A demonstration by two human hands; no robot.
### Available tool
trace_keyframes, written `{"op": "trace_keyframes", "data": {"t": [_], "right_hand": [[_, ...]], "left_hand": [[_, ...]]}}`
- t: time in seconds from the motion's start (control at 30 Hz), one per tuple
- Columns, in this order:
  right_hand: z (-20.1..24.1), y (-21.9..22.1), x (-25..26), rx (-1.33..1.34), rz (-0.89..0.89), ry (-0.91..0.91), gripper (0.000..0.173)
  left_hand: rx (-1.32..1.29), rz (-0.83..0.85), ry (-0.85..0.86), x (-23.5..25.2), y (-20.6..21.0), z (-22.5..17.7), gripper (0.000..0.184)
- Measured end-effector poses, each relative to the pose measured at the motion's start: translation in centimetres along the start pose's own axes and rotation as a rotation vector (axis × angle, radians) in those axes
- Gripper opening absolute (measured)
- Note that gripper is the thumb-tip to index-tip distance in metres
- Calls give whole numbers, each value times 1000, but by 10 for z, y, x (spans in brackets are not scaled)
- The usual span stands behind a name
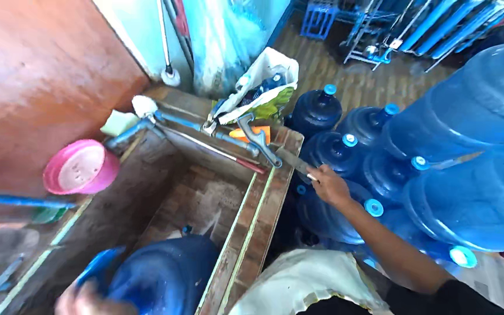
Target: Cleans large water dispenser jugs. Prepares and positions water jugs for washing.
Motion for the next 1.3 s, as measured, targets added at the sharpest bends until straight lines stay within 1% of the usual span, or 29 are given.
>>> {"op": "trace_keyframes", "data": {"t": [0.03,0.1,0.13,0.17,0.23,0.3,0.4,0.47,0.5,0.53,0.57,0.6,0.63,0.67,0.73,0.8,0.83,0.87,0.9,0.93,0.97,1.07,1.1,1.13,1.17,1.23,1.27,1.3], "right_hand": [[4,0,5,-17,28,-44,47],[14,1,14,-8,46,-121,47],[19,0,20,3,45,-143,48],[23,0,27,17,53,-154,48],[30,2,40,46,66,-159,48],[37,4,53,56,59,-171,50],[46,7,61,101,36,-205,54],[49,3,57,128,-3,-250,56],[48,0,51,152,-41,-269,55],[45,-5,43,182,-117,-289,52],[38,-9,35,209,-197,-297,49],[29,-12,25,235,-252,-290,45],[18,-13,15,253,-317,-275,42],[5,-14,3,266,-398,-256,39],[-21,-14,-23,290,-568,-206,32],[-41,-5,-43,287,-688,-153,27],[-46,1,-50,283,-725,-142,26],[-48,8,-54,283,-740,-145,25],[-47,13,-57,284,-735,-160,25],[-44,17,-59,293,-717,-187,25],[-39,18,-58,300,-704,-222,24],[-21,15,-56,316,-687,-345,26],[-12,16,-54,346,-636,-400,26],[-2,19,-51,398,-530,-459,25],[11,28,-48,460,-360,-523,25],[41,55,-45,550,99,-652,26],[55,70,-46,561,258,-728,26],[69,83,-50,570,350,-810,25]], "left_hand": [[24,158,9,7,53,-8,31],[122,479,123,14,160,-24,33],[199,608,194,16,211,-33,32],[266,709,251,19,258,-40,32],[343,851,266,28,343,-48,33],[358,909,226,42,422,-56,36],[357,927,174,54,528,-57,38],[404,945,124,53,585,-44,40],[437,969,84,50,606,-32,45],[470,998,23,45,622,-20,55],[482,1015,-51,39,633,-9,69],[476,1017,-113,35,641,1,79],[471,1019,-133,32,647,7,82],[479,1041,-119,27,651,9,77],[541,1151,4,13,658,5,61],[689,1329,147,-13,657,0,65],[766,1386,186,-25,653,1,65],[829,1406,200,-35,647,4,61],[877,1406,207,-43,640,7,52],[893,1400,196,-49,634,8,42],[878,1406,172,-54,631,7,37],[724,1538,172,-70,621,-4,34],[680,1577,183,-74,614,-8,33],[655,1592,191,-78,605,-11,31],[642,1579,200,-80,595,-13,31],[608,1470,200,-83,573,-22,34],[545,1394,191,-82,561,-27,39],[458,1317,190,-81,546,-30,42]]}}
Point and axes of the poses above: each hand's wrist, its own x-axis towards the middle knuckle, its own y-axis out of the palm, z = x × y, the point moved 9 cm from there along x, towards the middle knuckle, and after that the axes turned 9 degrees about -x, right-handed, at the moved point
